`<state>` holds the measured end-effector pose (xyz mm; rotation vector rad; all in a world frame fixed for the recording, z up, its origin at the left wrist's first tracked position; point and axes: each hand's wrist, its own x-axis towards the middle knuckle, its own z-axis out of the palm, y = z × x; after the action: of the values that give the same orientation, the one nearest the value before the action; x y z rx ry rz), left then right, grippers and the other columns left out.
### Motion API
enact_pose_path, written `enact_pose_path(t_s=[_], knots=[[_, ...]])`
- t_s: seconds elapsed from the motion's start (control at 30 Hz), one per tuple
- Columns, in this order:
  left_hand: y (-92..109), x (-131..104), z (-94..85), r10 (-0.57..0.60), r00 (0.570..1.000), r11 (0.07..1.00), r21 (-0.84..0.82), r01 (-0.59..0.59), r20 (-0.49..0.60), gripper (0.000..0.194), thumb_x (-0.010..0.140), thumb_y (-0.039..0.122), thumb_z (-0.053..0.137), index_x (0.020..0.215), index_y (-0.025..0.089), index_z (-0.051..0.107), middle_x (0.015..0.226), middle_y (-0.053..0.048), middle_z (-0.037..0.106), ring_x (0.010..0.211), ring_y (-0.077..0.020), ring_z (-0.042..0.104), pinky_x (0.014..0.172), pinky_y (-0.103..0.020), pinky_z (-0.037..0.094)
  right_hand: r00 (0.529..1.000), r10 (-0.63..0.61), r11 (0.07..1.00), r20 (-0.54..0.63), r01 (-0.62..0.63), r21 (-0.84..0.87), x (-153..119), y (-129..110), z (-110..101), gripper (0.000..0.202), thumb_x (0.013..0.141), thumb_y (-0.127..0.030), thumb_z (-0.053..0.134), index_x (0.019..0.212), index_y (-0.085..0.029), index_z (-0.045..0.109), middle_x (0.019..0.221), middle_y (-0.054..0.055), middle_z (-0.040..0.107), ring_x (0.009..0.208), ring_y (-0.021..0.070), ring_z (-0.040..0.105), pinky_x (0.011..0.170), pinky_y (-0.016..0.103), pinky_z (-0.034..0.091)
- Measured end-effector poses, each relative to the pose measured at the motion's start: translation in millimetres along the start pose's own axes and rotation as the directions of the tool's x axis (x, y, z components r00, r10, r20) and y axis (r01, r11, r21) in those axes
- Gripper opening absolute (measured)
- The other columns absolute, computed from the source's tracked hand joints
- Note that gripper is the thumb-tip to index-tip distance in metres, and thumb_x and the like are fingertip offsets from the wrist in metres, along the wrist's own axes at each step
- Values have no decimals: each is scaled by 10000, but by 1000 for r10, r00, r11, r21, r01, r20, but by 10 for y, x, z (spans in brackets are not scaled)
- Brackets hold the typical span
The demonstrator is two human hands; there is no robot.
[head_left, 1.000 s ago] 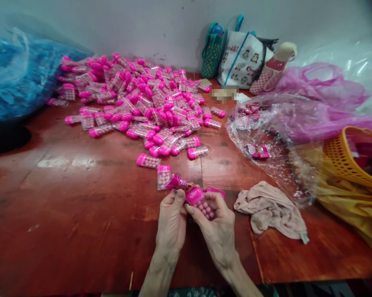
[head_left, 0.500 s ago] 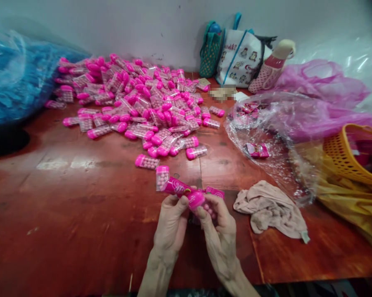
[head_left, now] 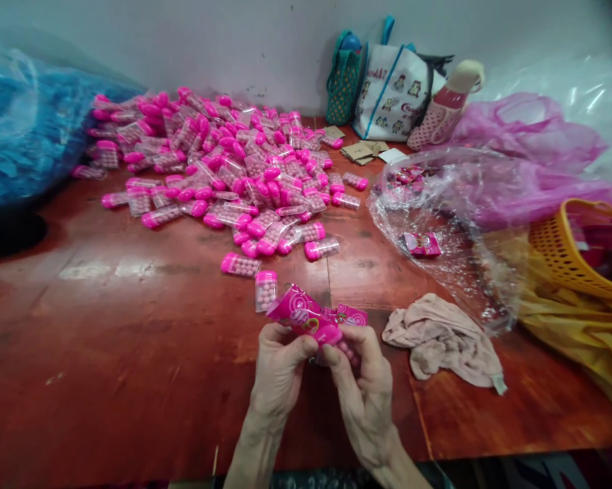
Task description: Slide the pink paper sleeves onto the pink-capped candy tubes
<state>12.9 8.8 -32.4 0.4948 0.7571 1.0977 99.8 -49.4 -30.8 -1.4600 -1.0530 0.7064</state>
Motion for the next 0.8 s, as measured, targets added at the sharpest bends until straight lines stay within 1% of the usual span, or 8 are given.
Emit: enact_pose_path(t_s=[0.07,0.27,0.4,0.5,0.6,0.67,0.73,0.8], knots=[[-1,-6,-2,-2,1000,1000,8,1,11,181,520,207,826,676,176,738,605,-27,705,530,-149,633,566,-249,518,999,7,1000,43,-7,-8,23,-35,-28,79,872,-215,526,950,-226,530,717,-29,576,593,105,545,548,194,454],[-8,3,10,11,1000,1000,15,-11,-7,107,606,199,769,702,162,738,620,-43,709,566,-174,649,635,-306,542,992,-78,989,104,90,-119,46,-90,-40,148,872,-169,515,1014,-214,515,799,-4,625,633,108,585,590,187,455],[-2,-5,31,8,1000,1000,30,-8,24,102,599,195,770,691,165,740,632,-38,713,558,-175,646,634,-310,544,991,27,998,129,-20,-54,63,-116,-71,56,869,-194,523,921,-210,509,709,-33,575,587,93,534,544,172,418],[5,-16,53,-1,1000,1000,18,0,28,141,589,197,780,724,182,744,659,-29,719,585,-176,652,660,-314,541,970,136,990,201,-142,14,106,-151,-138,75,848,-222,558,895,-209,501,695,-49,540,584,84,500,536,167,399],[10,-9,71,0,999,1000,10,0,-43,152,595,248,781,708,157,738,702,-56,725,661,-192,663,682,-302,535,904,260,951,340,-300,69,140,-174,-189,173,803,-255,622,929,-206,514,671,-61,522,544,79,480,501,168,387],[9,6,78,9,992,1000,12,-8,-127,181,616,295,767,700,139,729,735,-75,727,695,-192,665,670,-279,532,857,321,923,404,-378,69,134,-169,-190,148,825,-303,596,895,-196,520,617,-64,505,483,76,462,455,175,369],[0,18,82,22,982,1000,9,-21,-190,216,613,325,768,703,134,722,744,-78,728,696,-185,664,657,-264,529,859,333,929,390,-370,23,104,-152,-167,172,875,-346,517,800,-192,504,590,-56,487,463,80,447,439,187,353],[-14,23,83,33,978,999,4,-33,-207,236,585,328,786,700,133,718,728,-73,726,693,-184,664,658,-263,527,897,297,954,326,-295,-56,67,-136,-139,217,897,-350,474,747,-194,487,620,-36,493,500,91,448,455,198,352]])
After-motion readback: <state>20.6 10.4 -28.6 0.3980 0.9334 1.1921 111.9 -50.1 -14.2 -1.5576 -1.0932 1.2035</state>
